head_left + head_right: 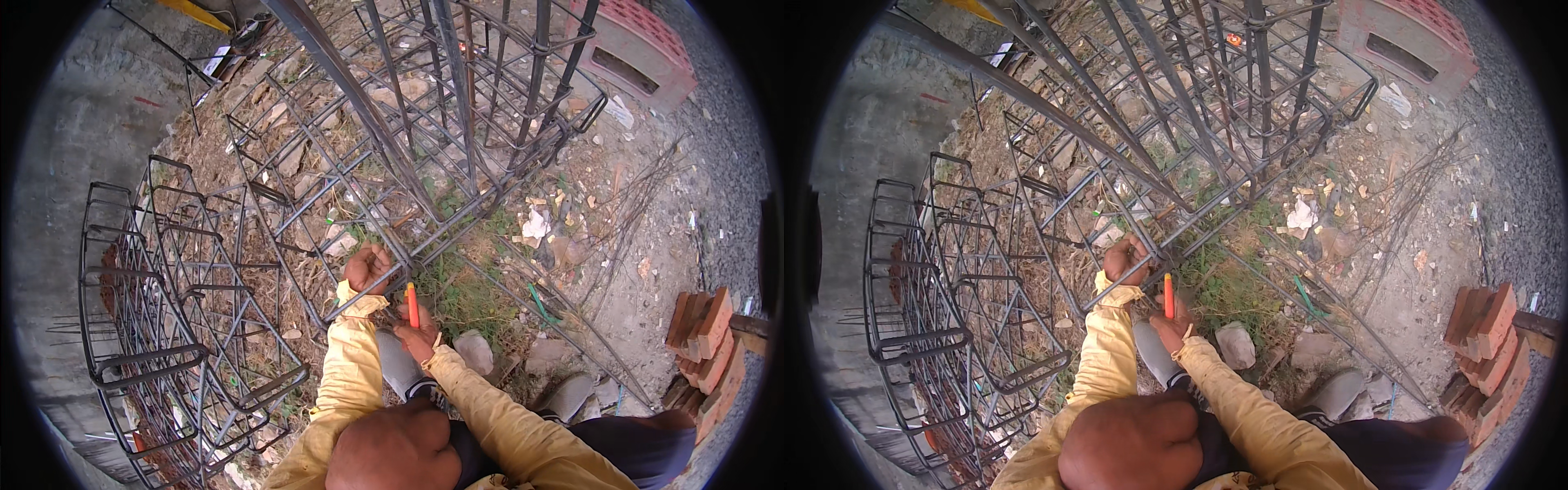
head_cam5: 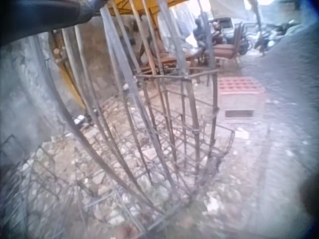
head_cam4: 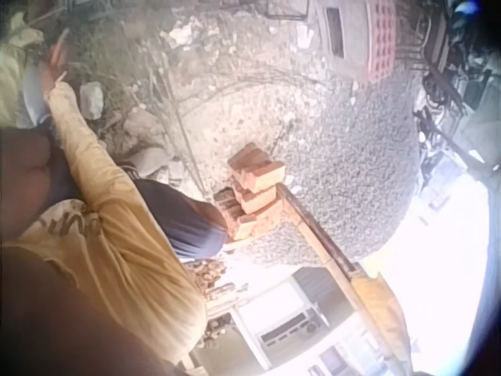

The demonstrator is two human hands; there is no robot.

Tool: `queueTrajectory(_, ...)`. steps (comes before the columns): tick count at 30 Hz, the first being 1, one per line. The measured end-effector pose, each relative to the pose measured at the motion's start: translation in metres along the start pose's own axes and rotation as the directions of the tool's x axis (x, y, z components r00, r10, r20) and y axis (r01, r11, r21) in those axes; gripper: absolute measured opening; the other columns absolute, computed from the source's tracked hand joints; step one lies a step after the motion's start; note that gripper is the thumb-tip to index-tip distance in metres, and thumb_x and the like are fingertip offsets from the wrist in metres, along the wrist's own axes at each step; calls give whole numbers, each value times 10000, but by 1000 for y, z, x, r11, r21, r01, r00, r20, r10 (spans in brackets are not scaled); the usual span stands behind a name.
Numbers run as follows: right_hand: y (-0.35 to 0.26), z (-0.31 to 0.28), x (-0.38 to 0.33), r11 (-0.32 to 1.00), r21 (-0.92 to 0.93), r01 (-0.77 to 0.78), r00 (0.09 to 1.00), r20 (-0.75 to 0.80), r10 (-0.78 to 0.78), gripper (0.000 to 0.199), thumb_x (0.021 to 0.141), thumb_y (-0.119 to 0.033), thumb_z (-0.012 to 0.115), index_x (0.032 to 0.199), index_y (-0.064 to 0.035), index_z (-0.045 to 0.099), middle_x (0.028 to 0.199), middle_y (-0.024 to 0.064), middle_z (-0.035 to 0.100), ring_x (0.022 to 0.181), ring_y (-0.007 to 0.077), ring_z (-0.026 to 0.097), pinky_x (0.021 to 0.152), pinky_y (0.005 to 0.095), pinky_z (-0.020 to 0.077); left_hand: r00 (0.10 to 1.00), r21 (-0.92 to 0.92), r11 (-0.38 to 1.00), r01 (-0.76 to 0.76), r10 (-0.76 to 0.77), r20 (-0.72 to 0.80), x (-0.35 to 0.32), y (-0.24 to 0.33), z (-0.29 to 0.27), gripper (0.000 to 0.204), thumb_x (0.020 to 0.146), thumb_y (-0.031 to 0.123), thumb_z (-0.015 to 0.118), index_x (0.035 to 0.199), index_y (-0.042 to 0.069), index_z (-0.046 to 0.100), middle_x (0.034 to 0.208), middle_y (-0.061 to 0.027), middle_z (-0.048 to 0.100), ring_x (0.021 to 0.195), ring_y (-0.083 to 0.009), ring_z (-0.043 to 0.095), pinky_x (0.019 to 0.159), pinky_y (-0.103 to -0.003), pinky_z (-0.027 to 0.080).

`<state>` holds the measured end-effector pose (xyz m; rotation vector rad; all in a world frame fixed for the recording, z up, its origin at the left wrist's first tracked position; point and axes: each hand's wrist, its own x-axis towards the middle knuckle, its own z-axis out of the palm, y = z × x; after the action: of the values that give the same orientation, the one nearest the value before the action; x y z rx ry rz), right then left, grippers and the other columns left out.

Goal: The person assembles a metal frame structure by hand, using pliers to secure connections. They repeatedly adjust and tighten the frame components, ensuring stability throughout the process.

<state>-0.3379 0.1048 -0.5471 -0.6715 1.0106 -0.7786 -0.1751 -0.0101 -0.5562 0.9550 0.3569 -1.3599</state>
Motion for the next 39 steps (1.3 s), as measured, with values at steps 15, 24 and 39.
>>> queueTrajectory(15, -40, 33, 34, 837, 540, -86, 996, 37, 78, 676, 726, 30, 556, 1364, -119, 388, 1221, 56, 514, 1128, 195, 515, 941, 338, 434, 894, -61, 984, -166, 176, 413, -51, -11, 0, 505, 956, 52, 467, 1421, 156, 301, 1415, -226, 390, 879, -200, 641, 688, -312, 608)
queueTrajectory(24, -50, 33, 72, 931, 336, -144, 985, -43, 168, 669, 641, -5, 736, 1239, -56, 439, 1050, 64, 548, 973, 173, 553, 828, 314, 474, 838, 91, 871, -483, 429, 338, -39, -6, 42, 491, 956, 61, 467, 1413, 170, 325, 1251, -166, 581, 582, -46, 468, 468, -193, 435)
queueTrajectory(39, -19, 43, 64, 984, 176, -34, 981, -181, 66, 528, 829, 11, 593, 1325, -57, 429, 1000, 30, 546, 877, 94, 513, 761, 230, 417, 864, 227, 840, -493, 443, 239, -39, 1, 32, 409, 958, 144, 479, 1359, 135, 396, 1246, -174, 583, 543, -62, 395, 471, -215, 376)
